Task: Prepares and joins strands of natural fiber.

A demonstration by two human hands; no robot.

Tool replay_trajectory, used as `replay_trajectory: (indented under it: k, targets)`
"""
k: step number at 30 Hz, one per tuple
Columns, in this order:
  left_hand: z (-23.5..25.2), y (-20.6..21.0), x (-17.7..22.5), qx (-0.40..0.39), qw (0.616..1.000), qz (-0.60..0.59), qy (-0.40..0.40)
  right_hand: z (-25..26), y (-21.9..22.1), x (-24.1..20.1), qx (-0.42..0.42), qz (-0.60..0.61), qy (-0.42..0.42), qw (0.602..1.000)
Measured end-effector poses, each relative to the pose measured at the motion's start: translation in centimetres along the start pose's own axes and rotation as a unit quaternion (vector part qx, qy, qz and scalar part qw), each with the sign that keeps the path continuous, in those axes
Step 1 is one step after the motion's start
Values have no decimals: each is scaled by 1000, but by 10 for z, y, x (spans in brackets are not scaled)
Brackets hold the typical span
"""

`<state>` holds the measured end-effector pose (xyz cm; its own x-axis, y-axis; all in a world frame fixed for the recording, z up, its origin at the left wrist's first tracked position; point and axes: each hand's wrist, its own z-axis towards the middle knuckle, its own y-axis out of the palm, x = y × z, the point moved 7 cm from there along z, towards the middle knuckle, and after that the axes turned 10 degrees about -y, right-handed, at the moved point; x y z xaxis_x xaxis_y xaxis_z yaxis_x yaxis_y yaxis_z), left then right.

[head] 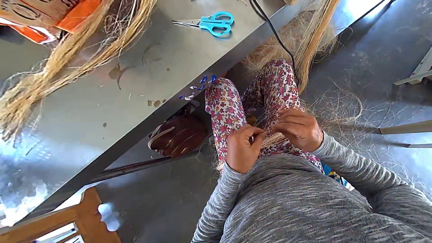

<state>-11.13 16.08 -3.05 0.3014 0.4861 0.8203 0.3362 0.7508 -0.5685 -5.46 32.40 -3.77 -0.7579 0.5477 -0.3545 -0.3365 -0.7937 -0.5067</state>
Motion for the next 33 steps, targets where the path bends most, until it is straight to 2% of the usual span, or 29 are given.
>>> replay_trajectory:
  k: [13,20,23,25,29,33]
  targets:
    - [6,-4,-9,-36,993,-97,-55,0,-22,16,47,21,64,997]
    - [8,-4,-8,-65,991,-117,-20,-3,-19,25,57,28,129,990]
    - [8,-1,-4,-88,984,-157,6,-10,-11,31,61,90,194,975]
    - [8,2,0,-101,980,-171,18,-15,-2,32,74,173,256,948]
    - [10,8,7,-108,976,-181,49,-24,19,32,109,368,368,847]
    - [12,12,7,-64,980,-186,33,-25,32,26,103,439,442,776]
